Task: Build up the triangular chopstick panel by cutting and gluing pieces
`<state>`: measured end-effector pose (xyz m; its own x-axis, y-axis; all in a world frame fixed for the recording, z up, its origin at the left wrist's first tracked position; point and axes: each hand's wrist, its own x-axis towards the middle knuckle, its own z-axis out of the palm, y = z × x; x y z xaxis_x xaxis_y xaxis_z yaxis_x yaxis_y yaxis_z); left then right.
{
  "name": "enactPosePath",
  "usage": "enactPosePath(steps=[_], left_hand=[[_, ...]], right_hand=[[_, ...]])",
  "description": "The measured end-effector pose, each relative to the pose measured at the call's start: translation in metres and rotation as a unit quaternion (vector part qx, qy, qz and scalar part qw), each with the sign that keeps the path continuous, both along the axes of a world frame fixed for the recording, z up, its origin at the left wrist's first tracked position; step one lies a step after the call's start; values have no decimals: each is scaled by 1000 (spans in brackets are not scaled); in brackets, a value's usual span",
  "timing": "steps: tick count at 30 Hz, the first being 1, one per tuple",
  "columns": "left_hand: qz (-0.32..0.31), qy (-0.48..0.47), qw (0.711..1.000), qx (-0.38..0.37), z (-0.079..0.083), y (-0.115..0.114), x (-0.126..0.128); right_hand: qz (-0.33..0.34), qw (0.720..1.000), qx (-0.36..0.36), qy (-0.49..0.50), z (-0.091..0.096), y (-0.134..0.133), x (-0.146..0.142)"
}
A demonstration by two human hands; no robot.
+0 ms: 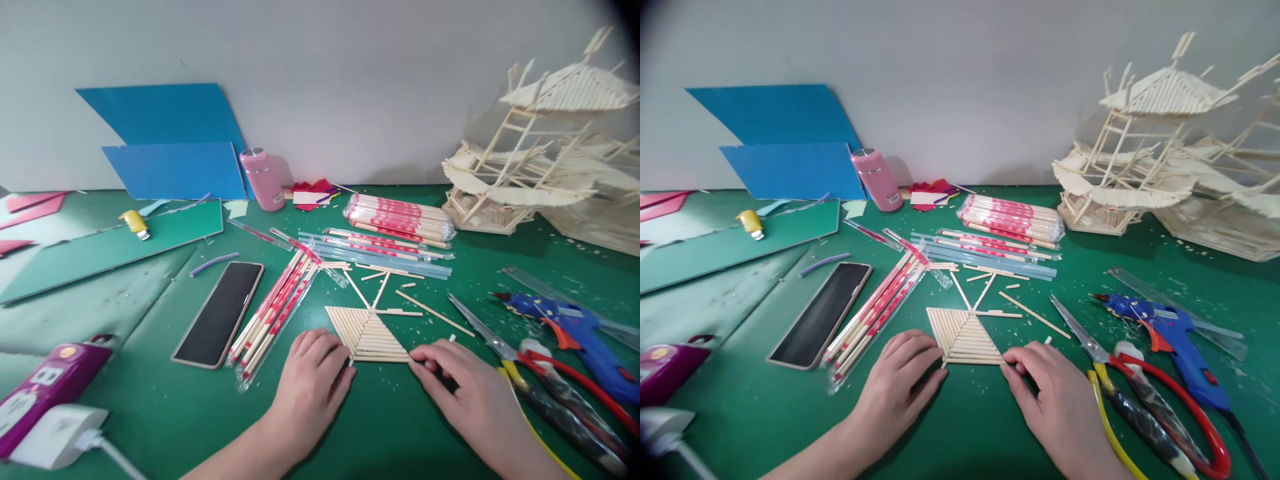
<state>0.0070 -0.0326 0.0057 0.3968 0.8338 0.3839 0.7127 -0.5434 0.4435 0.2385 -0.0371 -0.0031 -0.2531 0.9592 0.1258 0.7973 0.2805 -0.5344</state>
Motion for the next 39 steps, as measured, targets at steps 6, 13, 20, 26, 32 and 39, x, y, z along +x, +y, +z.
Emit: enactPosePath(steps=[6, 13, 20, 26, 32, 39], left_hand=[[-11, -12, 1000, 13, -1, 0, 0], [-47, -12, 999, -1, 2, 7, -4], [-90, 49, 995, -9, 6, 13, -9], [-127, 125, 982, -65, 26, 42, -17], [-265, 161, 941, -135, 34, 76, -19], [-274, 157, 941, -119, 35, 78, -17]], right_hand=[[1, 1000, 0, 9, -3, -1, 2], [12, 1000, 16, -1, -6, 0, 2], [22, 999, 28, -3, -4, 0, 2], [23, 1000, 12, 5, -5, 1, 4], [33, 999, 22, 5, -6, 3, 5], [38, 999, 14, 17, -3, 3, 4]])
